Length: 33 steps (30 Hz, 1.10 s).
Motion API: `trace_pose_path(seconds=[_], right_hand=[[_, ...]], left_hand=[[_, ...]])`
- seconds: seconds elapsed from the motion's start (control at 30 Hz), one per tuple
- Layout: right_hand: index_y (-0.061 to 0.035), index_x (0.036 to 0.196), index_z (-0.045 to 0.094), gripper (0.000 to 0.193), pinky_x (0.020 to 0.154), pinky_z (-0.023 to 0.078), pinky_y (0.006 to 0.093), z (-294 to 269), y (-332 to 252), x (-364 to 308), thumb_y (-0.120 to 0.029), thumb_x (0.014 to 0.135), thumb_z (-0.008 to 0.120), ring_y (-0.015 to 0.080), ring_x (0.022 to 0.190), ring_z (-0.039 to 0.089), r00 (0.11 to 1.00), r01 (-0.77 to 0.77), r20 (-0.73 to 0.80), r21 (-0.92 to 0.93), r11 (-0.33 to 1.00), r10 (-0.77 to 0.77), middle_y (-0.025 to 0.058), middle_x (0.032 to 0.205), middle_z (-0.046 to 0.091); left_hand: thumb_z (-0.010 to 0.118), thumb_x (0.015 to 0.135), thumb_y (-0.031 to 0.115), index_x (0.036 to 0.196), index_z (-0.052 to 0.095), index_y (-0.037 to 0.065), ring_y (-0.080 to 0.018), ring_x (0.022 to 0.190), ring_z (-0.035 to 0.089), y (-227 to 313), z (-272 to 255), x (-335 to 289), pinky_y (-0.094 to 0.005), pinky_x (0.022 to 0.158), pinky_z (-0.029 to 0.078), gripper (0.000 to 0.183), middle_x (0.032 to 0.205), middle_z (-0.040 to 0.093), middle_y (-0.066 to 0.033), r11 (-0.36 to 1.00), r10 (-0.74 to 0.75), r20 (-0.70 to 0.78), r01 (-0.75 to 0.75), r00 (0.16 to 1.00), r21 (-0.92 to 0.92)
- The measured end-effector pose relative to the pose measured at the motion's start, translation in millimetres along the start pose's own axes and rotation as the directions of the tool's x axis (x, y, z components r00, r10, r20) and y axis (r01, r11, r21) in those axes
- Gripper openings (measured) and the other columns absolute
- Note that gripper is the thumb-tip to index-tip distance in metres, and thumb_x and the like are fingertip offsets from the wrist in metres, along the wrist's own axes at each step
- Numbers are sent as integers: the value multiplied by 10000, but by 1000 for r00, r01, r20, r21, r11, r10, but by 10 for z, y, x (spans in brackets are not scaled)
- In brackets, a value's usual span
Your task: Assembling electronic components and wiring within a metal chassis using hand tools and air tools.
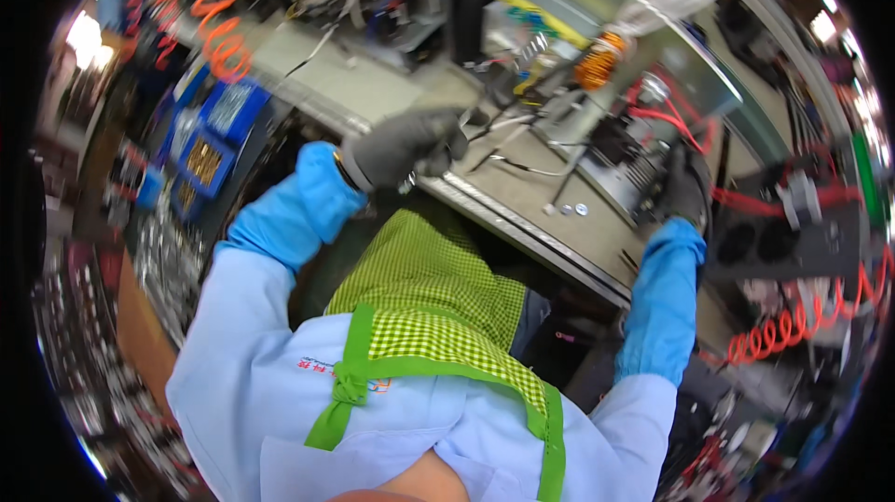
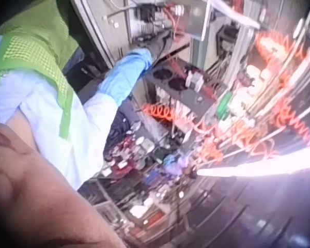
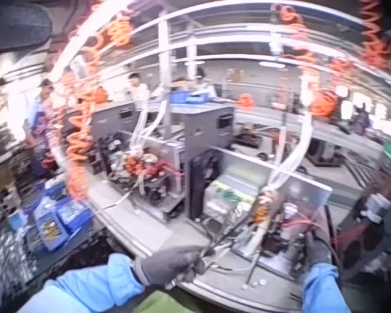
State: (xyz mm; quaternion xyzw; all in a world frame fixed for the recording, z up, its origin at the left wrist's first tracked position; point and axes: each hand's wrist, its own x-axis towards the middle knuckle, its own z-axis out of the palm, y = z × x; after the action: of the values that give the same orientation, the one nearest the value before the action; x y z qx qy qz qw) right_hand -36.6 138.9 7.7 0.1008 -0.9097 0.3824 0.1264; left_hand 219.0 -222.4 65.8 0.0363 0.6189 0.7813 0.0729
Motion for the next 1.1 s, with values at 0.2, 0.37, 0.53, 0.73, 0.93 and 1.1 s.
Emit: trace_pose_path(seconds=[0.2, 0.37, 0.53, 0.73, 0.93, 1.1], right_hand=[[-43, 1008, 637, 439, 761, 462, 463, 164, 407, 308, -441, 903, 486, 401, 885, 600, 954, 245, -118, -216, 945, -275, 217, 939, 639], [-35, 1016, 627, 498, 756, 457, 482, 105, 420, 363, -498, 898, 486, 421, 884, 592, 979, 166, -104, -108, 980, -177, 220, 928, 635], [-25, 1062, 608, 553, 759, 445, 473, 139, 767, 504, -535, 902, 464, 426, 914, 580, 975, 154, -129, -203, 967, -182, 233, 956, 625], [-18, 981, 622, 566, 732, 449, 480, 160, 652, 497, -555, 891, 465, 428, 858, 586, 977, 173, -90, -170, 970, -191, 225, 892, 631], [-4, 970, 621, 601, 718, 447, 491, 152, 671, 539, -581, 880, 477, 448, 857, 577, 984, 135, -81, -238, 962, -158, 241, 884, 627], [-1, 972, 626, 591, 718, 443, 484, 125, 519, 460, -569, 881, 489, 449, 870, 581, 984, 112, -119, -152, 982, -131, 245, 902, 628]], left_hand=[[440, 980, 255, 1323, 407, 9, -24, 503, 359, -716, 1109, 788, -147, 386, 257, 423, 852, 522, -39, 683, -345, 438, 542, 830, -490], [488, 942, 264, 1208, 472, 35, -56, 516, 396, -1094, 1568, 1401, -153, 357, 311, 351, 909, 539, -71, 543, -575, 327, 649, 750, -532], [503, 888, 267, 1052, 532, 56, -92, 543, 458, -1058, 1728, 1815, -235, 414, 395, 269, 901, 581, -78, 779, -590, 84, 594, 803, -200], [513, 914, 321, 1049, 517, 25, -156, 749, 591, -1393, 1651, 2025, -278, 603, 533, 325, 978, 589, -71, 718, -518, 130, 512, 845, -472], [352, 955, 443, 1119, 521, 18, -215, 743, 563, -1628, 1465, 1859, -227, 489, 482, 486, 913, 562, -119, 111, -461, 433, 534, 775, -838], [425, 933, 224, 1113, 532, 8, -122, 663, 513, -1844, 1569, 1749, -165, 479, 432, 300, 869, 562, -79, 423, -515, 207, 457, 832, -782]])
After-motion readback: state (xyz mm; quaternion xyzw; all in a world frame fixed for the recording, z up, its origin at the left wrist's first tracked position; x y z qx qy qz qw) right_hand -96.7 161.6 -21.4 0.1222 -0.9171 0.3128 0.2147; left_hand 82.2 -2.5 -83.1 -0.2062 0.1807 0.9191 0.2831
